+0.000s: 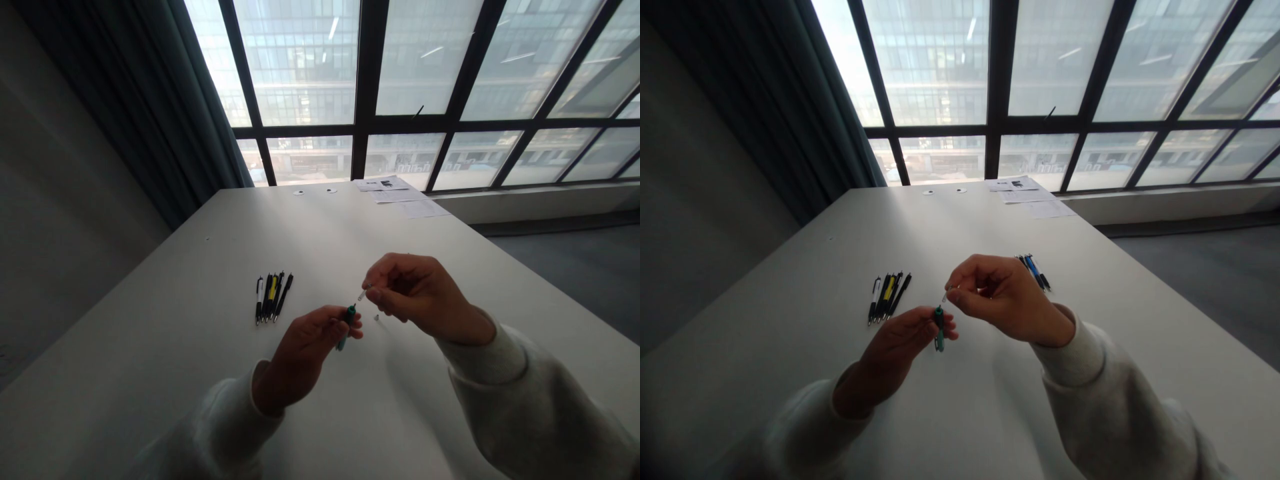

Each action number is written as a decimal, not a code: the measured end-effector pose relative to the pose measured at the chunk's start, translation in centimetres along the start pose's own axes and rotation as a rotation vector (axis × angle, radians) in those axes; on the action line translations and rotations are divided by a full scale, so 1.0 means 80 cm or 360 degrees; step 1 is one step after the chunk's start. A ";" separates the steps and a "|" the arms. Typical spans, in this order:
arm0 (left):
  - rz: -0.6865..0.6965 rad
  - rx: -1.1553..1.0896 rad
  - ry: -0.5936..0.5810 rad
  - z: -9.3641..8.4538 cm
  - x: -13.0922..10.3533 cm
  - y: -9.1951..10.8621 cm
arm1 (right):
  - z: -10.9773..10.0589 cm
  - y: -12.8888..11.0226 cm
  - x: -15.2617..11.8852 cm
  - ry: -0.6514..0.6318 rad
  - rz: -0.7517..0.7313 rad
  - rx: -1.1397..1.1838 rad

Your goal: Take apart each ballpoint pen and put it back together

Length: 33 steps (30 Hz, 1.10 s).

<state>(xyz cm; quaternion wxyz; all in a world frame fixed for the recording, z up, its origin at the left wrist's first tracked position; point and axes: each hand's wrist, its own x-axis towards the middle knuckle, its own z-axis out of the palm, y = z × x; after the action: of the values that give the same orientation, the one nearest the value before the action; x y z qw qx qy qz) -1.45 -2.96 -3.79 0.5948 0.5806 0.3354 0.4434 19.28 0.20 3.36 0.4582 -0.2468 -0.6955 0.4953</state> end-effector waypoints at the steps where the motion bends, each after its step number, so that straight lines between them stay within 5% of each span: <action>1: 0.0000 0.0008 -0.0006 0.000 0.000 0.000 | 0.000 0.000 0.000 -0.0015 0.0006 0.0006; 27: -0.0033 0.0019 -0.0023 0.003 0.000 0.007 | 0.004 0.002 -0.003 -0.0230 0.0156 -0.0174; 33: -0.0017 0.0046 -0.0020 0.002 0.000 0.006 | -0.015 -0.002 0.000 -0.0425 0.0317 -0.0444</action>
<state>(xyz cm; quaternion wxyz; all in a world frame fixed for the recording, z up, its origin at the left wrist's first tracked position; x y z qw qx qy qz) -1.42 -3.08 -3.27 0.5907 0.5901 0.3412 0.4317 20.36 0.70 3.57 0.2722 -0.3075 -0.7841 0.4654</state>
